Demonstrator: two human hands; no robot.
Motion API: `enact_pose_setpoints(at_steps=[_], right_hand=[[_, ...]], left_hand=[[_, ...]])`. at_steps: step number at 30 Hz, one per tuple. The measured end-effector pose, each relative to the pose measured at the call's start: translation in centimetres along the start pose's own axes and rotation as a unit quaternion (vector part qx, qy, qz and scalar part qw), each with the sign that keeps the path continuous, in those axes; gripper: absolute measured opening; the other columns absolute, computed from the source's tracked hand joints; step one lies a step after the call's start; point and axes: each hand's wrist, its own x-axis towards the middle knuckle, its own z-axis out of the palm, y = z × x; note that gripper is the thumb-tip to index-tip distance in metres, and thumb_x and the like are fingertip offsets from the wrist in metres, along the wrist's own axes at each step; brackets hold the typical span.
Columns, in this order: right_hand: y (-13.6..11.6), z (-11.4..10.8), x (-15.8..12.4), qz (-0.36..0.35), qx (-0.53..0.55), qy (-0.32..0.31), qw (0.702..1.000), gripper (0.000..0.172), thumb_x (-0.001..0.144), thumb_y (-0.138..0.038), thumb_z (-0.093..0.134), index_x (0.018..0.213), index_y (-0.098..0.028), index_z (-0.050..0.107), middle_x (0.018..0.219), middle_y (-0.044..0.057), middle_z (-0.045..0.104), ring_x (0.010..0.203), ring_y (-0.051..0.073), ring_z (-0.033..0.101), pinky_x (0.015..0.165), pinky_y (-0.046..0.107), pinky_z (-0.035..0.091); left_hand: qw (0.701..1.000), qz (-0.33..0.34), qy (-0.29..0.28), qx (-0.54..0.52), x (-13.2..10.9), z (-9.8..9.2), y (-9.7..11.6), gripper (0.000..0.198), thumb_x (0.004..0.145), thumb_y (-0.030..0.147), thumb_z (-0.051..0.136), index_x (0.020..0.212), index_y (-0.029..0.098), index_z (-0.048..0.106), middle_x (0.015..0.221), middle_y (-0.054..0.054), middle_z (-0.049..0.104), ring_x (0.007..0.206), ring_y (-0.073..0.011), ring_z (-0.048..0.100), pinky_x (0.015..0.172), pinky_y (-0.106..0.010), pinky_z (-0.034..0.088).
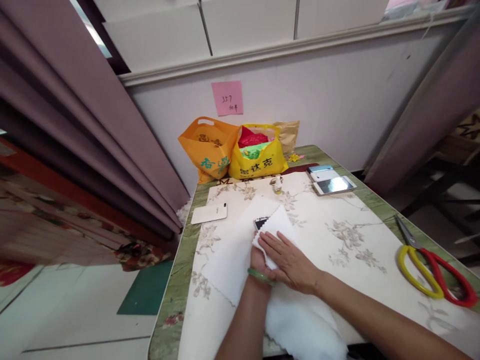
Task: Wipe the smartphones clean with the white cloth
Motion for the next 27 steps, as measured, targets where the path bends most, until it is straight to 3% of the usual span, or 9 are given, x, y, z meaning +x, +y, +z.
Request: enact_pose_setpoints(at_steps=[2, 3, 7, 11, 15, 22, 24, 27], right_hand=[[0.6, -0.1, 1.4, 0.02, 0.013, -0.01, 1.0, 0.065, 0.099, -0.045, 0.033, 0.153, -0.019, 0.009, 0.158, 0.007, 0.015, 0.146, 0.022, 0.014, 0.119, 0.045, 0.01], [1.0, 0.0, 2.1, 0.039, 0.017, -0.013, 0.999, 0.062, 0.1, -0.043, 0.031, 0.153, -0.019, 0.011, 0.158, 0.006, 0.016, 0.146, 0.021, 0.014, 0.119, 0.045, 0.01], [2.4, 0.3, 4.8, 0.104, 0.017, -0.007, 0.994, 0.059, 0.1, -0.044, 0.024, 0.152, -0.018, 0.017, 0.158, 0.008, 0.017, 0.146, 0.019, 0.014, 0.118, 0.046, 0.014], [3.7, 0.4, 5.5, 0.184, -0.009, 0.014, 0.983, 0.061, 0.1, -0.047, 0.023, 0.152, -0.015, 0.018, 0.157, 0.01, 0.019, 0.145, 0.022, 0.015, 0.117, 0.052, 0.012], [4.5, 0.4, 3.8, 0.242, -0.04, 0.04, 0.969, 0.056, 0.1, -0.037, 0.022, 0.151, -0.014, 0.022, 0.155, 0.01, 0.025, 0.145, 0.024, 0.018, 0.115, 0.059, 0.008], [2.9, 0.4, -1.3, 0.179, -0.068, 0.101, 0.976, 0.05, 0.095, -0.018, 0.028, 0.144, -0.02, 0.039, 0.146, 0.006, 0.045, 0.14, 0.024, 0.032, 0.115, 0.059, 0.003], [2.1, 0.3, -2.0, 0.158, -0.069, 0.115, 0.978, 0.049, 0.095, -0.019, 0.031, 0.143, -0.019, 0.041, 0.144, 0.006, 0.047, 0.139, 0.025, 0.034, 0.115, 0.057, 0.007], [1.7, -0.1, -1.9, 0.158, -0.051, 0.139, 0.976, 0.043, 0.096, -0.033, 0.042, 0.136, -0.019, 0.05, 0.137, 0.009, 0.055, 0.131, 0.027, 0.044, 0.111, 0.052, 0.023]], left_hand=[[1.0, 0.014, 0.006, -0.007, 0.2, 0.4, -0.1, 0.052, 0.092, 0.037, 0.028, 0.084, 0.016, 0.075, 0.107, -0.013, 0.07, 0.118, -0.019, 0.057, 0.094, -0.025, 0.046], [1.0, 0.007, 0.004, -0.014, 0.3, 0.8, -0.2, 0.054, 0.093, 0.037, 0.026, 0.094, 0.012, 0.074, 0.109, -0.013, 0.07, 0.118, -0.0193, 0.058, 0.095, -0.027, 0.046], [0.997, -0.056, -0.025, -0.052, 1.0, 2.6, -0.3, 0.044, 0.094, 0.035, 0.032, 0.108, 0.02, 0.071, 0.12, -0.009, 0.067, 0.124, -0.0213, 0.054, 0.105, -0.035, 0.041], [0.985, -0.114, -0.03, -0.127, 0.9, 3.2, 0.0, 0.044, 0.094, 0.044, 0.037, 0.119, 0.021, 0.065, 0.129, -0.008, 0.062, 0.131, -0.0241, 0.047, 0.109, -0.042, 0.038], [0.982, -0.111, 0.011, -0.152, 0.5, 3.2, 0.1, 0.04, 0.093, 0.04, 0.04, 0.113, 0.019, 0.068, 0.122, -0.008, 0.067, 0.129, -0.0242, 0.049, 0.109, -0.04, 0.038], [0.984, -0.101, 0.02, -0.144, 0.6, 3.2, 0.2, 0.037, 0.091, 0.037, 0.046, 0.111, 0.015, 0.069, 0.115, -0.01, 0.069, 0.119, -0.0251, 0.058, 0.107, -0.042, 0.041], [0.984, -0.095, 0.028, -0.148, 0.6, 3.3, 0.2, 0.036, 0.092, 0.036, 0.047, 0.109, 0.014, 0.069, 0.111, -0.01, 0.071, 0.114, -0.0243, 0.061, 0.105, -0.04, 0.042], [0.982, -0.099, 0.036, -0.156, 0.5, 3.4, 0.3, 0.036, 0.092, 0.036, 0.046, 0.107, 0.013, 0.07, 0.106, -0.01, 0.072, 0.109, -0.0228, 0.063, 0.101, -0.037, 0.045]])
